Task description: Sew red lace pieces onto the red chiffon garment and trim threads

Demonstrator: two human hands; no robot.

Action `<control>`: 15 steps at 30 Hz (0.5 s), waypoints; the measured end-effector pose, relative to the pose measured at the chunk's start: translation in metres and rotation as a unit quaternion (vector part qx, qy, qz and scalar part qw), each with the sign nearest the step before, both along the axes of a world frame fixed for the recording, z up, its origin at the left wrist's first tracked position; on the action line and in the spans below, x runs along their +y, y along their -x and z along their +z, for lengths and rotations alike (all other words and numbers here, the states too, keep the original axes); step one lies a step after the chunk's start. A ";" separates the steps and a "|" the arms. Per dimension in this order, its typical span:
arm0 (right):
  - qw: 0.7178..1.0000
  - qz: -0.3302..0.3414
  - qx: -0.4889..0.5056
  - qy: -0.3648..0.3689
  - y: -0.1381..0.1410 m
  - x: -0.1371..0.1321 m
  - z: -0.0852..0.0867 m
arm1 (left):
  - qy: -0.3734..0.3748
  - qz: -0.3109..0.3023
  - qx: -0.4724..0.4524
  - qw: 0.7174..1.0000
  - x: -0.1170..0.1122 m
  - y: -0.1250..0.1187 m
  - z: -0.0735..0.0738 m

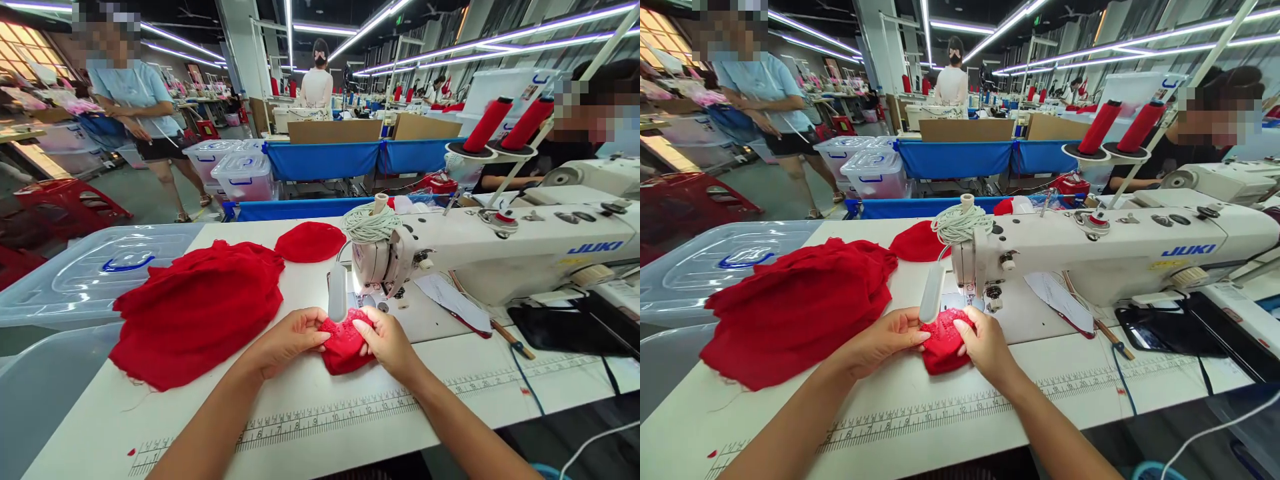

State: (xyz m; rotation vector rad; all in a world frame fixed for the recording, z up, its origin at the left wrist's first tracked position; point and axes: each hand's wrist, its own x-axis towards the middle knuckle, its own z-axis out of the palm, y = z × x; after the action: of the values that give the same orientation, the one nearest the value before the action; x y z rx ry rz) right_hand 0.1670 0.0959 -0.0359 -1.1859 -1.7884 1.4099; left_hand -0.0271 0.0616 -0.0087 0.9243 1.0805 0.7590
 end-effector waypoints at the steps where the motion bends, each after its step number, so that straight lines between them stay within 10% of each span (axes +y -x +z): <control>1: 1.000 -0.001 -0.004 -0.012 0.000 0.000 0.001 | -0.002 -0.002 -0.015 1.000 0.000 -0.001 -0.001; 15: 0.973 -0.110 -0.142 -0.143 -0.003 0.002 0.000 | 0.024 0.020 0.009 0.999 -0.001 0.001 -0.004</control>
State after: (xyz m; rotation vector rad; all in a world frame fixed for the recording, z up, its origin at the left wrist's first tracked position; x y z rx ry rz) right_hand 0.1696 0.0984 -0.0359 -1.4287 -1.9019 0.8554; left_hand -0.0282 0.0607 -0.0130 0.8732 1.1321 0.7561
